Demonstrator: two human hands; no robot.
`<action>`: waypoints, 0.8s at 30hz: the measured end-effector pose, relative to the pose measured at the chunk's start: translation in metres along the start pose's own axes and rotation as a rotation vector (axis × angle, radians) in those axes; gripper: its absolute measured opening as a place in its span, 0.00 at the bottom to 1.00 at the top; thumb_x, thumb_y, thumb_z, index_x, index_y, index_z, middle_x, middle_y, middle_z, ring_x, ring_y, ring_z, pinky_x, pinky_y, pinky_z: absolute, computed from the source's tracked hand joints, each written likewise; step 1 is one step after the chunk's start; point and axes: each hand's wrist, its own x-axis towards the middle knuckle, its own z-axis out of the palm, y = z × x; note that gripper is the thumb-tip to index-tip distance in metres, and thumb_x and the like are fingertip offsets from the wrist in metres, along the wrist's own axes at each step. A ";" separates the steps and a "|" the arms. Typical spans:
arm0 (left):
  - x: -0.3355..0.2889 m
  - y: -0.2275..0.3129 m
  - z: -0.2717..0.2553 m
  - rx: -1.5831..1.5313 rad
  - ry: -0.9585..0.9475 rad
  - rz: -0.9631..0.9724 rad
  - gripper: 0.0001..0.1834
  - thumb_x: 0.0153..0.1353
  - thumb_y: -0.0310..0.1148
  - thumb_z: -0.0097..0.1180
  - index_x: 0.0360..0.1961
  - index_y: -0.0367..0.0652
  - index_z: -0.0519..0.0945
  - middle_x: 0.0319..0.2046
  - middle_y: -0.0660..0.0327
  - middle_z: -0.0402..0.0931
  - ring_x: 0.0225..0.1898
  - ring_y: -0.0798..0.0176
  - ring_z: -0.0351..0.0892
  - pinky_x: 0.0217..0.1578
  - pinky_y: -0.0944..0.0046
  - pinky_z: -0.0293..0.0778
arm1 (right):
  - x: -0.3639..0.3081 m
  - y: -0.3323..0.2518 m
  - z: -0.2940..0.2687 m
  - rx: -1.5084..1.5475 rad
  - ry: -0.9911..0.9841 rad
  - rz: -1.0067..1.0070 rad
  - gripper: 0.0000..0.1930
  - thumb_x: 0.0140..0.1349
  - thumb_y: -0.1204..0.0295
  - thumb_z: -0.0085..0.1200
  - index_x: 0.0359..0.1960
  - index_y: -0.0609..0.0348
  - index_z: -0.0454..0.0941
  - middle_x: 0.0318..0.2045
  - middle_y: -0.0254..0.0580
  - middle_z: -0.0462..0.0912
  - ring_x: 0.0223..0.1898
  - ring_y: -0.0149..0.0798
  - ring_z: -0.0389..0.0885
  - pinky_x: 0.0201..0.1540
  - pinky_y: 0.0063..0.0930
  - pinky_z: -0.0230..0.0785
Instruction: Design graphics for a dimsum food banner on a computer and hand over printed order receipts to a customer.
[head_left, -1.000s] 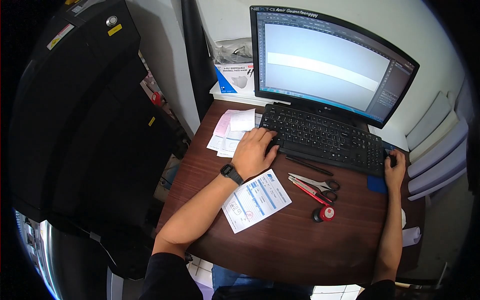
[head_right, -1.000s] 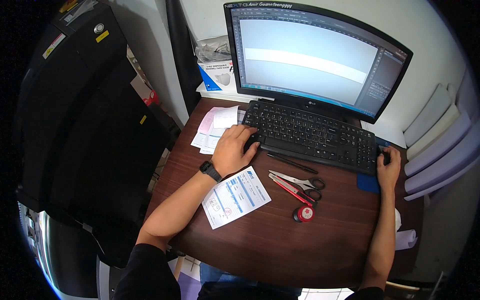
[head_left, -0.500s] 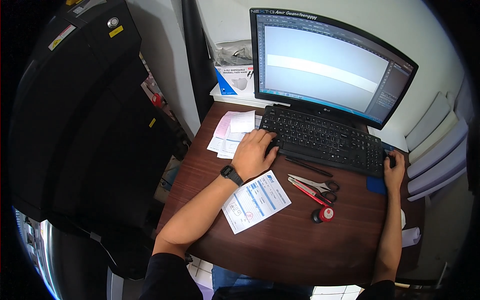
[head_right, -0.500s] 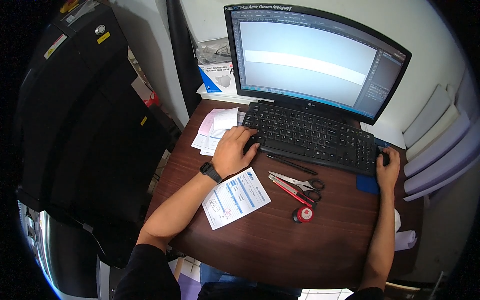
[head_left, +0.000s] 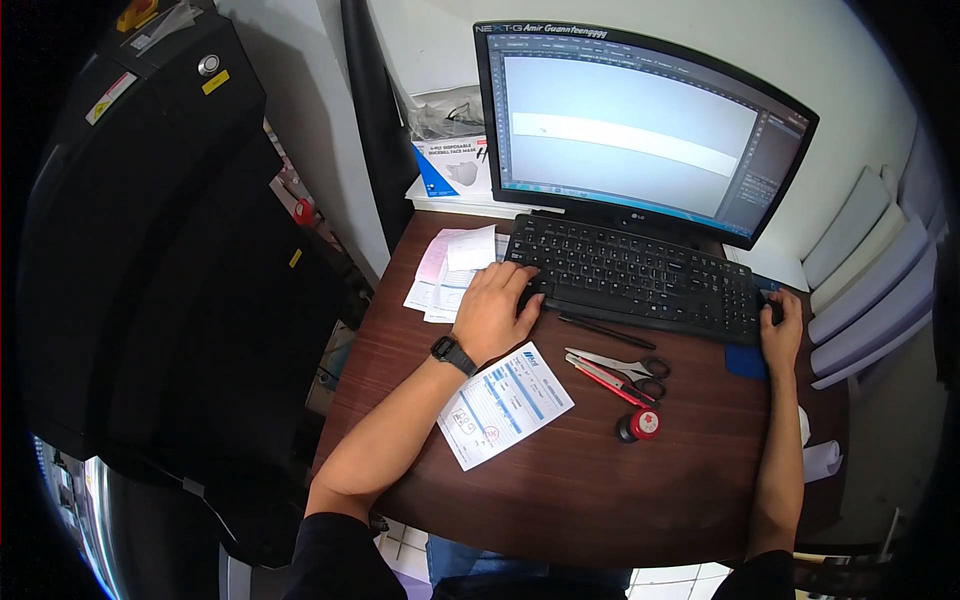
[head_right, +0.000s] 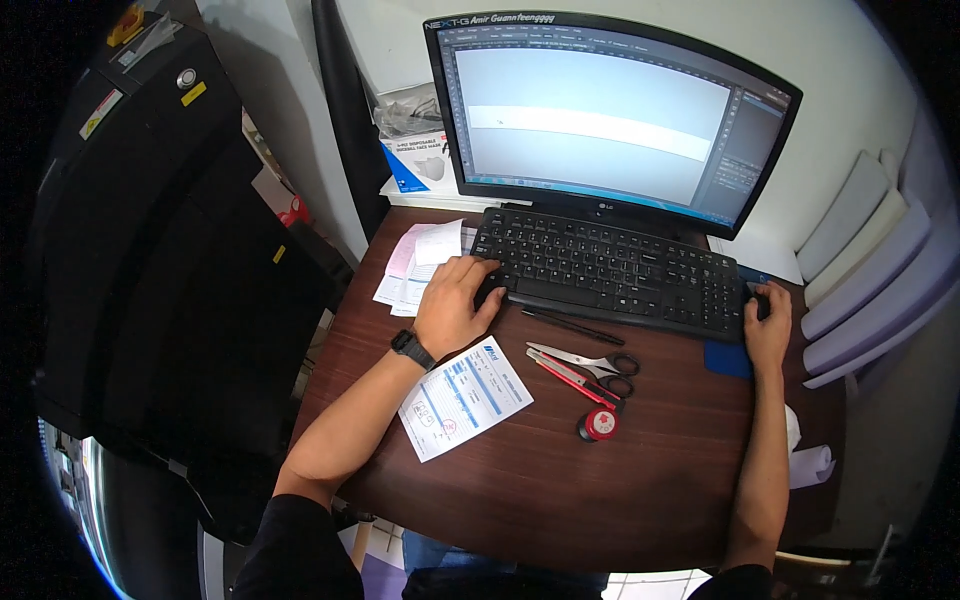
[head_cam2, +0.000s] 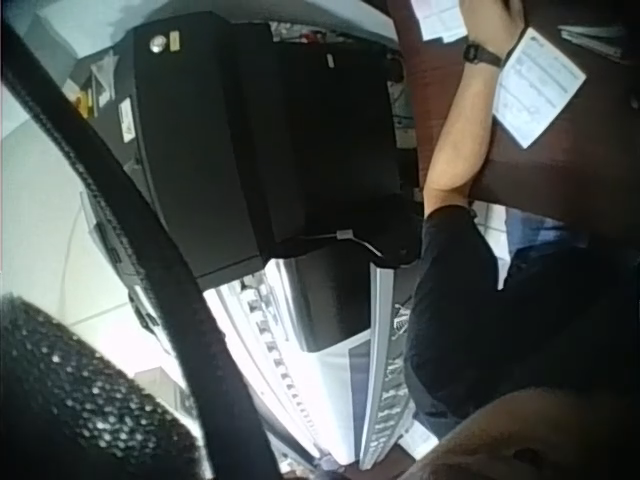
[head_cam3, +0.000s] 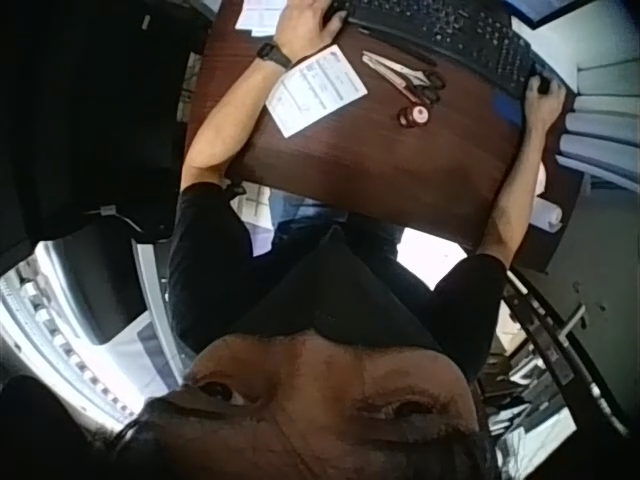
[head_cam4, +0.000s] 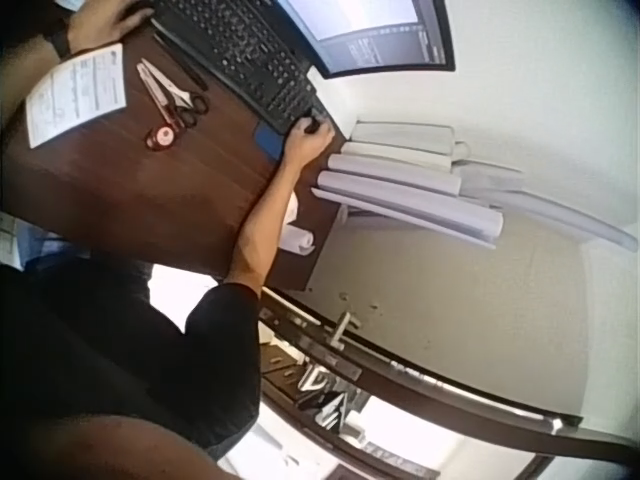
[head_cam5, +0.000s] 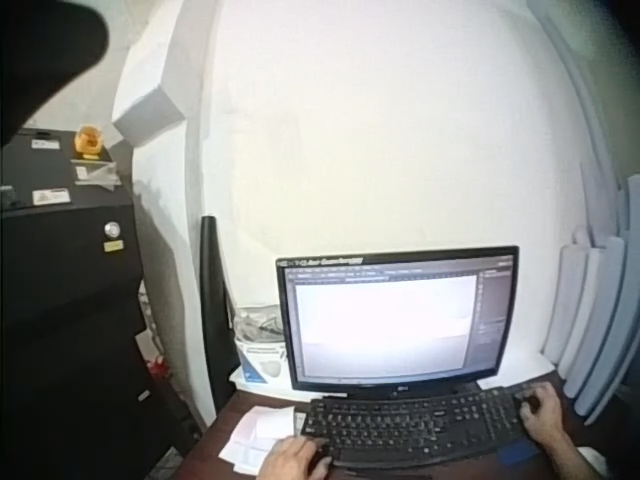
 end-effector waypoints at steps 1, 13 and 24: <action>0.000 0.000 0.000 0.000 -0.001 0.002 0.18 0.62 0.32 0.65 0.52 0.38 0.83 0.41 0.53 0.79 0.47 0.48 0.77 0.50 0.52 0.72 | 0.000 0.000 0.000 0.000 0.001 0.002 0.12 0.61 0.76 0.58 0.46 0.62 0.81 0.56 0.52 0.80 0.61 0.55 0.78 0.65 0.43 0.68; 0.000 0.000 0.001 0.002 -0.009 -0.001 0.18 0.62 0.33 0.65 0.52 0.37 0.82 0.41 0.53 0.79 0.47 0.48 0.77 0.50 0.52 0.72 | -0.001 0.001 0.000 -0.033 0.011 -0.025 0.12 0.59 0.75 0.58 0.44 0.62 0.81 0.55 0.51 0.81 0.59 0.55 0.78 0.64 0.43 0.68; 0.000 -0.001 0.001 -0.003 -0.007 0.006 0.18 0.62 0.33 0.65 0.52 0.37 0.82 0.41 0.53 0.79 0.47 0.49 0.77 0.49 0.53 0.72 | 0.000 -0.004 -0.003 -0.045 0.006 -0.031 0.11 0.59 0.75 0.58 0.43 0.62 0.80 0.54 0.51 0.81 0.59 0.55 0.77 0.64 0.44 0.68</action>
